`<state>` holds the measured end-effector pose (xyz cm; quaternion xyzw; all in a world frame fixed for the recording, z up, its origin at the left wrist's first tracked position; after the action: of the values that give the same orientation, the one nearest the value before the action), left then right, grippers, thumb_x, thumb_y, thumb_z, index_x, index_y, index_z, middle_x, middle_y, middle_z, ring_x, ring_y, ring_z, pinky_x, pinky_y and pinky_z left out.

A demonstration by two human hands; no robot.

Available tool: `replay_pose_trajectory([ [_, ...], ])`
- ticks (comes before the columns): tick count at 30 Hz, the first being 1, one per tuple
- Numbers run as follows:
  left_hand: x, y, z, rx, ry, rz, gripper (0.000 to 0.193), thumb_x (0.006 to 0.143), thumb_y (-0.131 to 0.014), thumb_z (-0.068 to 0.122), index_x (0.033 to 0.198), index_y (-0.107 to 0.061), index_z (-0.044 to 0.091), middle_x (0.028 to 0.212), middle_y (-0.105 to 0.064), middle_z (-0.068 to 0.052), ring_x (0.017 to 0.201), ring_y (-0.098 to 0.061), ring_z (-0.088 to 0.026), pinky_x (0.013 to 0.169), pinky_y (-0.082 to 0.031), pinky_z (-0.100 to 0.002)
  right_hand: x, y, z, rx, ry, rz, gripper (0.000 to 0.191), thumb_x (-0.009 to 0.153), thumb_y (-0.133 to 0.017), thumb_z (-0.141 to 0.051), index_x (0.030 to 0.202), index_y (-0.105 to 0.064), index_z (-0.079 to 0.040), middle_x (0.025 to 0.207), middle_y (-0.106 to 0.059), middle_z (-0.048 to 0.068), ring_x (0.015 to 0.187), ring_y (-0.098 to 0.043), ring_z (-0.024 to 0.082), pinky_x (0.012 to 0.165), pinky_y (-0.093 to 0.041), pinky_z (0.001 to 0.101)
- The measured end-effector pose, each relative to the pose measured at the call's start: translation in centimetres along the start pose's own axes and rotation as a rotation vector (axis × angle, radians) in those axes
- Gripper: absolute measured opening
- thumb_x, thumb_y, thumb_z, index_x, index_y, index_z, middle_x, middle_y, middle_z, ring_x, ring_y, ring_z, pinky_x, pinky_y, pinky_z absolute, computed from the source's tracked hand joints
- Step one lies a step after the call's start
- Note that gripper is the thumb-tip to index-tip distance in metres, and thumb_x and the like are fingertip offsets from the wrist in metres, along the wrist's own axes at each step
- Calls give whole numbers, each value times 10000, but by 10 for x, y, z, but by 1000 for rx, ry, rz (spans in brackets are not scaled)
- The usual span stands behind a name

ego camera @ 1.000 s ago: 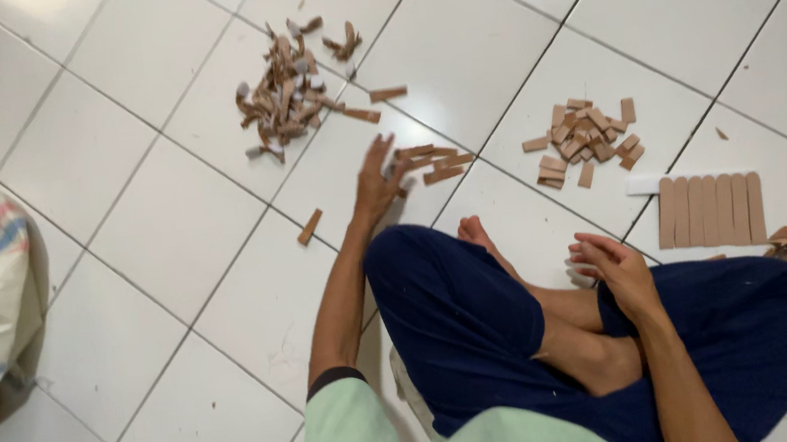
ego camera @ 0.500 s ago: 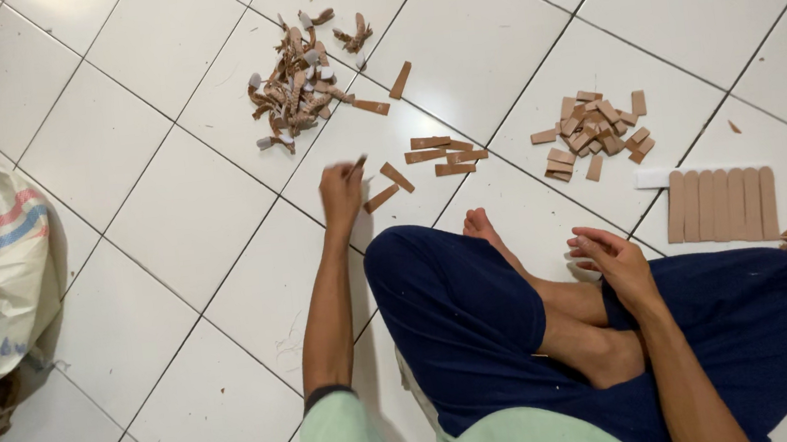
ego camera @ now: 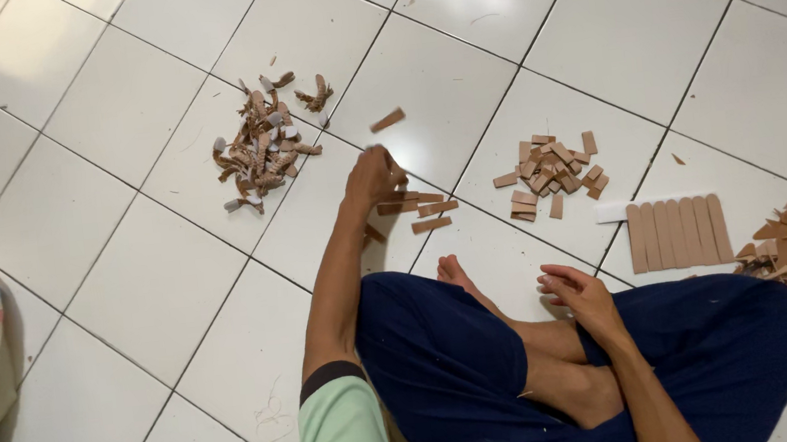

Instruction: The person sits on the floor and assembles small wooden sticks by hand, inserting one piece into another. They place finished units into a pile and later gather the pieces to place them on a nearby workbench. The person then empties a sack of wood scraps onto the floor and uses scissors to trim a small piece of wood.

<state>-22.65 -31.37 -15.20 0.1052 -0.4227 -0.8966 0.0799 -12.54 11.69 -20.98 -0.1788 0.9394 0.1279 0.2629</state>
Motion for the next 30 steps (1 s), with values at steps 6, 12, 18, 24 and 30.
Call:
replay_pose_trajectory([
  [6,34,-2,13,190,39,179,856,705,-765,-24,1473,-407,98,1551,-339,-214,1340,-424,-471,1040,-474,-478,3,2,1,44,27,-22,477,928,-681,-298,1319,-667,-26,1157,-766,147,1058,-726,207,846,-578,343],
  [12,60,-21,37,225,-67,118,622,798,-672,-87,1383,-547,83,1520,-448,-180,1353,-443,-478,1142,-397,-478,1,8,1,-6,-12,29,456,895,-736,-272,1283,-704,-35,1106,-767,134,996,-732,204,837,-597,329],
  [18,10,-53,37,43,-232,-112,330,982,-600,-47,1294,-647,48,1391,-642,-175,1235,-639,-344,1036,-543,-432,4,6,6,-60,104,0,433,909,-738,-272,1268,-713,-32,1058,-775,103,960,-710,179,813,-566,278],
  [24,-17,-52,27,-69,-198,-68,498,808,-793,89,1277,-632,39,1035,-738,-175,942,-720,-319,839,-582,-422,-2,-2,6,-69,64,-3,437,904,-744,-276,1267,-706,-34,1060,-761,92,960,-710,161,798,-575,295],
  [30,-45,-16,-55,452,384,-93,599,765,-868,203,1239,-597,-43,1146,-697,-205,958,-731,-337,753,-626,-435,-9,-2,-2,-159,74,35,444,917,-751,-256,1286,-696,-16,1058,-756,116,982,-710,186,853,-578,295],
])
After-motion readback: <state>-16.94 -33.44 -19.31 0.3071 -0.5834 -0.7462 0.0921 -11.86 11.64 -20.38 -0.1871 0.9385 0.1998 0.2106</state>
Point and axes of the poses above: each hand's wrist, its own x-axis towards the middle knuckle, its own y-axis out of the back of the hand, z = x × y, the point moved 3 cm from there along x, towards the middle knuckle
